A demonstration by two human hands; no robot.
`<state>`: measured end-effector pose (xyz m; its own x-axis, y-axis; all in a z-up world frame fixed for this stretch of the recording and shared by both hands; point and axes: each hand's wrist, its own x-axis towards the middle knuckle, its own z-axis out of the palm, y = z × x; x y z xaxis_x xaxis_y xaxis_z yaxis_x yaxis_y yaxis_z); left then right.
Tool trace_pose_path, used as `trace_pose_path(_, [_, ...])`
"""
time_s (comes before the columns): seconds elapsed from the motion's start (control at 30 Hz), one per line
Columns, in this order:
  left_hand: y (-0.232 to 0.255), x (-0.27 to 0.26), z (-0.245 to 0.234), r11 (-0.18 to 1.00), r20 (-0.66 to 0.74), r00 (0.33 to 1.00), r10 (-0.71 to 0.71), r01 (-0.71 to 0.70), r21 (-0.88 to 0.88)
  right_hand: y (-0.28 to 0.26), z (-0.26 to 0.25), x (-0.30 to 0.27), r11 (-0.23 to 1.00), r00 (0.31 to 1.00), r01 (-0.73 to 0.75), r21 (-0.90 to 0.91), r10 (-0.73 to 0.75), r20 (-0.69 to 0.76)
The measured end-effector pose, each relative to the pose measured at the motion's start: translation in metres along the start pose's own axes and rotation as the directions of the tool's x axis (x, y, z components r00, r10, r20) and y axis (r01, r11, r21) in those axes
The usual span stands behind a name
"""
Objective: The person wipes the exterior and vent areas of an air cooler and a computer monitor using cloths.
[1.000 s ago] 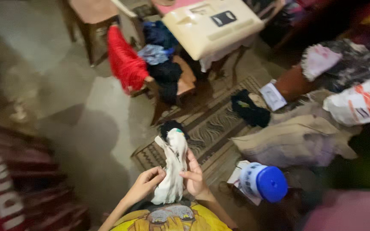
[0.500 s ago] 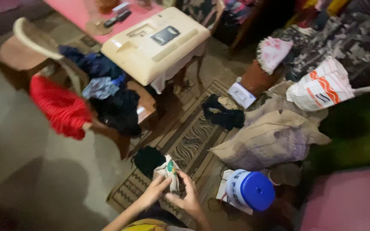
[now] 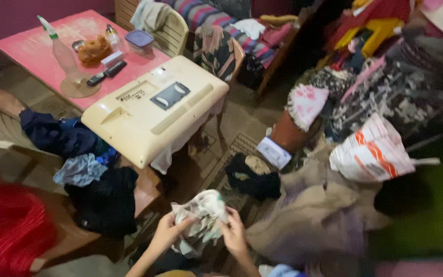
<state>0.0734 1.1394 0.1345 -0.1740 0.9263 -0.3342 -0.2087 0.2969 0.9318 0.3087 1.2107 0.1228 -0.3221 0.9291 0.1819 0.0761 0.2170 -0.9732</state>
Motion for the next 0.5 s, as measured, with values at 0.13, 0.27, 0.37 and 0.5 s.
trace_pose_path(0.13, [0.012,0.064,-0.023,0.967,-0.143,0.980,0.142,-0.168,-0.194,0.044,-0.051,0.078,0.893,0.906,-0.354,0.279,0.401,-0.134])
trace_pose_path(0.27, [0.025,0.119,-0.046,0.922,-0.274,0.919,0.283,-0.339,-0.186,0.081,-0.098,0.144,0.930,0.943,-0.267,0.253,0.306,-0.133])
trace_pose_path(0.37, [0.043,0.141,-0.038,0.970,-0.377,0.904,0.200,-0.237,-0.053,0.089,-0.122,0.204,0.942,0.952,-0.286,0.175,0.300,-0.062])
trace_pose_path(0.5, [0.079,0.187,-0.016,0.975,-0.485,0.864,0.133,-0.201,-0.090,0.057,-0.131,0.299,0.934,0.938,-0.342,0.106,0.332,0.100])
